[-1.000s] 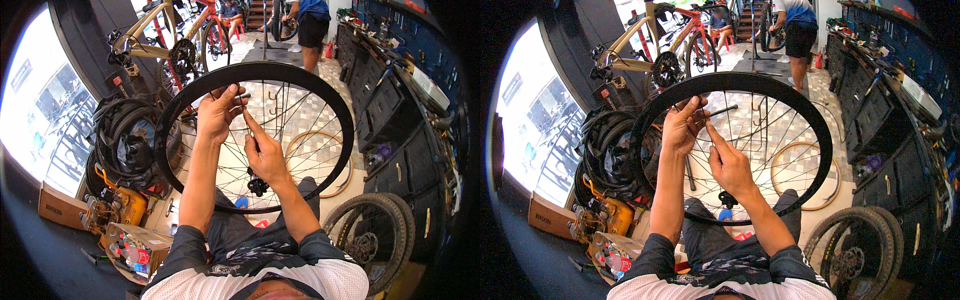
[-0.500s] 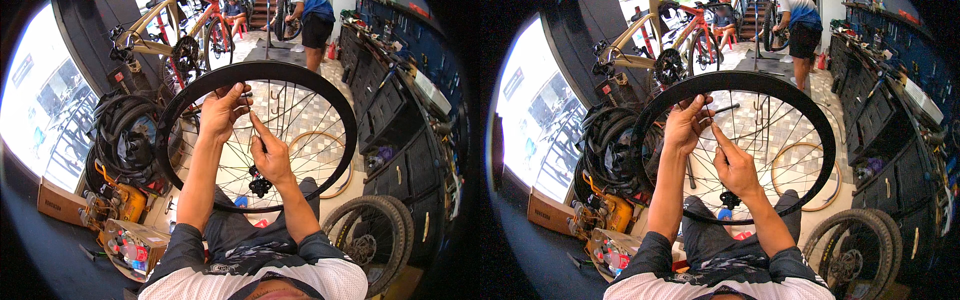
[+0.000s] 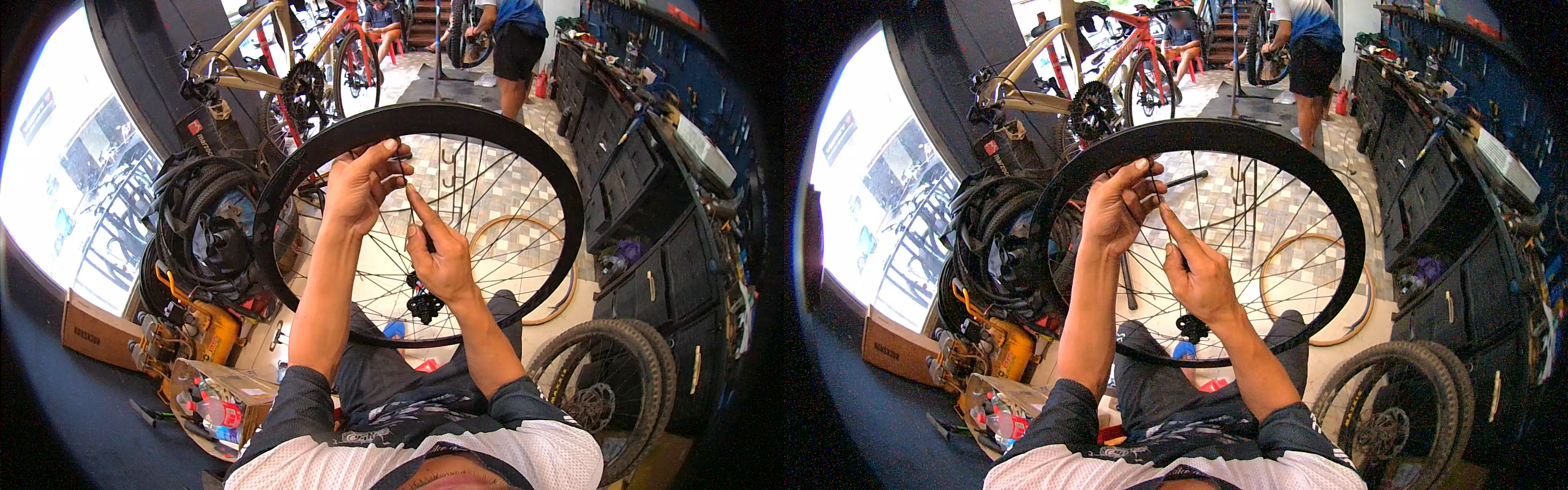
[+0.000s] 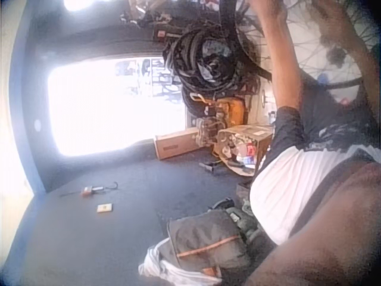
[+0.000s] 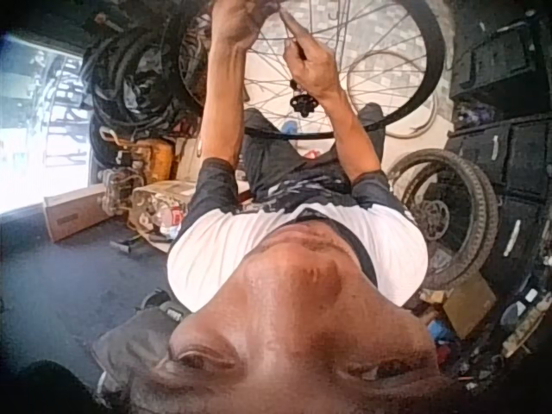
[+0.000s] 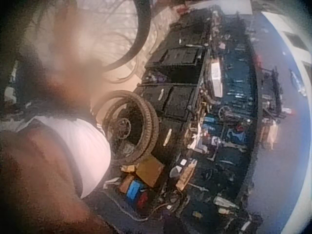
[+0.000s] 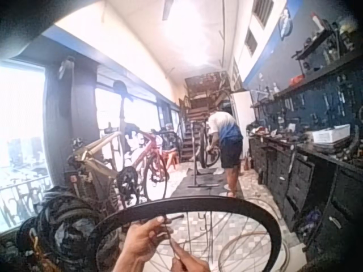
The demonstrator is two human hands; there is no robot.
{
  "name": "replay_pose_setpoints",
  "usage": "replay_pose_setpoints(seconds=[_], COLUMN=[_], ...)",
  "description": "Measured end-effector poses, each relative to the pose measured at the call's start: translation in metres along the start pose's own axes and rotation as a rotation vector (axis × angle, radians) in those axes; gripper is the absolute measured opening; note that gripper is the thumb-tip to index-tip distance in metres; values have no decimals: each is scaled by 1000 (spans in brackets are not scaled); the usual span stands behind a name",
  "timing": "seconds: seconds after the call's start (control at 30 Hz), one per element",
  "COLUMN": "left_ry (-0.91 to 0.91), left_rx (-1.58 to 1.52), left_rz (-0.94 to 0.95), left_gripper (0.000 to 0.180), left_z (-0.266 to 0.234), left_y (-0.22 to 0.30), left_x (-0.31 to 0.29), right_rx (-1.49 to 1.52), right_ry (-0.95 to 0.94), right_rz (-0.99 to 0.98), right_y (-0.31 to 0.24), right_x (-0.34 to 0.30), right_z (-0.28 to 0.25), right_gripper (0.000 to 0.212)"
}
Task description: The person threads and tensions spokes on a bicycle wheel rim, rotating the wheel to access different sections. They manipulate the hub and spokes by hand, occasionally adjusting the rim position while working in a bicycle repair shop.
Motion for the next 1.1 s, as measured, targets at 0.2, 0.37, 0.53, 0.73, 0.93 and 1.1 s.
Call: replay_pose_setpoints(seconds=[0.2,0.37,0.53,0.73,0.93,1.1], left_ry=[16,44,-31,59,13,83], left_rx=[-16,73,-25,189,59,186], left_rz=[10,19,-16,13,-79,-4], left_gripper=[27,28,32,34,32,31], left_z=[0,-1,-1,9,5,4], left_y=[-1,0,-1,1,0,-3], left_x=[0,4,4,4,14,16], right_rx=[86,26,-21,-57,-127,-154], right_ry=[-33,-2,11,27,70,57], right_rz=[95,65,47,35,11,11], right_y=[-3,-3,1,1,5,10], right_x=[2,5,2,5,12,13], right_z=[3,4,6,6,9,12], right_gripper=[58,61,61,63,64,65])
Point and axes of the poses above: each hand's wrist, its own x-axis towards the middle knuckle, its own z-axis out of the palm, y = z × x, the point moved 4 cm from there along x, towards the middle knuckle, and after that the axes turned 13 degrees about -y, right-handed, at the moved point
